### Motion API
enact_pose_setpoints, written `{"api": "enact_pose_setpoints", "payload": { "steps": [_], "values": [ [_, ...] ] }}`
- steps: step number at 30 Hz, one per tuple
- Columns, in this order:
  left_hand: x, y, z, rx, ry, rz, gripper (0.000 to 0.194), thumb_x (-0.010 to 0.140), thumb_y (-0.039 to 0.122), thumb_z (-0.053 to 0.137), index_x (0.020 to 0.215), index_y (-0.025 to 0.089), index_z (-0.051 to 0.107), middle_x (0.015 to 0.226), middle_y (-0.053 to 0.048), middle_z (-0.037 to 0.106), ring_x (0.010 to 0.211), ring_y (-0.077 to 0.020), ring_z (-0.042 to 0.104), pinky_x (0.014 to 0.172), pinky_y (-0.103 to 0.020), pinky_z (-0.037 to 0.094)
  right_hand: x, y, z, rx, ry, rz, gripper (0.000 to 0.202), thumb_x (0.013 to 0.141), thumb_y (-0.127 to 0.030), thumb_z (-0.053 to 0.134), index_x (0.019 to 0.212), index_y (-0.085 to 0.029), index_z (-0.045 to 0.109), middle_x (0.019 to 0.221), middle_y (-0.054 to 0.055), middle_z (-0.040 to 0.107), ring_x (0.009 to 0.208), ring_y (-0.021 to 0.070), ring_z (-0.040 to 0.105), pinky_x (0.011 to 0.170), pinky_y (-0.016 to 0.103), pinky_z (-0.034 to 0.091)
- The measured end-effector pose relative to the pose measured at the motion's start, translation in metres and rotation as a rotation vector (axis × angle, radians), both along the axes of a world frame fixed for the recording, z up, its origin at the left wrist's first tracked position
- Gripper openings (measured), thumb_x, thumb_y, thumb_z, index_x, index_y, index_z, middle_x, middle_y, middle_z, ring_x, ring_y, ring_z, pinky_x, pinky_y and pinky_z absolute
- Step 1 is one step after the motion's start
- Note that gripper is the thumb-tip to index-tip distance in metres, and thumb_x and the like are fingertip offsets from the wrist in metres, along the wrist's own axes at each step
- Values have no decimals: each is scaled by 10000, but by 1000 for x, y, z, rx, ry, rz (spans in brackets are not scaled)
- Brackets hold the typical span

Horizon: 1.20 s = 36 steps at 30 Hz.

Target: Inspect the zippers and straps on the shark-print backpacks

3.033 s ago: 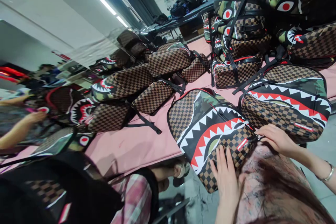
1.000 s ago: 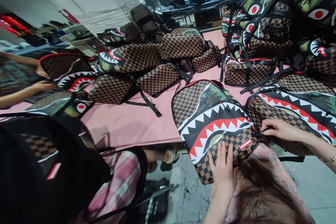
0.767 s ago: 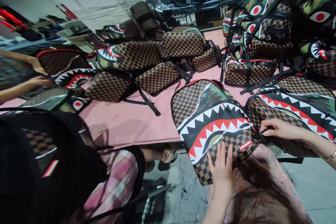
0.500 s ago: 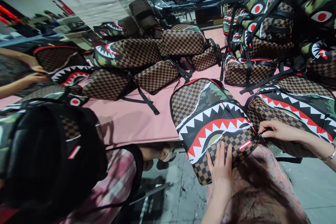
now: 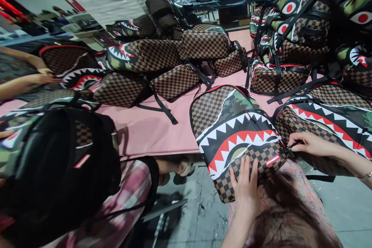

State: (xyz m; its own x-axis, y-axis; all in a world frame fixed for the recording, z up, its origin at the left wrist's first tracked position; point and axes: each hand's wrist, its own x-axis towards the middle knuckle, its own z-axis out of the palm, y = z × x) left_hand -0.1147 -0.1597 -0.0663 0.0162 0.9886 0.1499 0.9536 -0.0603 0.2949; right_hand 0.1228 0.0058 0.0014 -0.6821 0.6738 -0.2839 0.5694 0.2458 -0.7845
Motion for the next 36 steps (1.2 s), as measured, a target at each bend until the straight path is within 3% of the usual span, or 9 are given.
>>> {"api": "enact_pose_setpoints", "payload": {
  "steps": [8,27,36],
  "values": [
    [-1,-1,7,-26,-57,-16,697,718,174,595,1356,250,324,1422,-122,346,1312,-297,291,1059,-595,66,-9,0,6,4,-50,44,182,765,-340,542,819,-180,609,791,17,637,757,185,567,694,282,406],
    [2,0,7,-12,26,-9,683,732,215,607,1352,252,323,1415,-118,361,1294,-302,325,1040,-612,154,-50,-19,21,133,-125,89,52,743,-216,526,734,-213,577,723,-9,634,677,166,564,631,254,376],
    [1,-2,6,-23,37,-10,713,735,251,622,1366,252,291,1416,-115,359,1302,-297,310,1033,-622,176,-56,-23,20,185,-130,79,53,755,-233,534,710,-218,557,692,-9,613,656,157,539,622,261,377]
  ]
}}
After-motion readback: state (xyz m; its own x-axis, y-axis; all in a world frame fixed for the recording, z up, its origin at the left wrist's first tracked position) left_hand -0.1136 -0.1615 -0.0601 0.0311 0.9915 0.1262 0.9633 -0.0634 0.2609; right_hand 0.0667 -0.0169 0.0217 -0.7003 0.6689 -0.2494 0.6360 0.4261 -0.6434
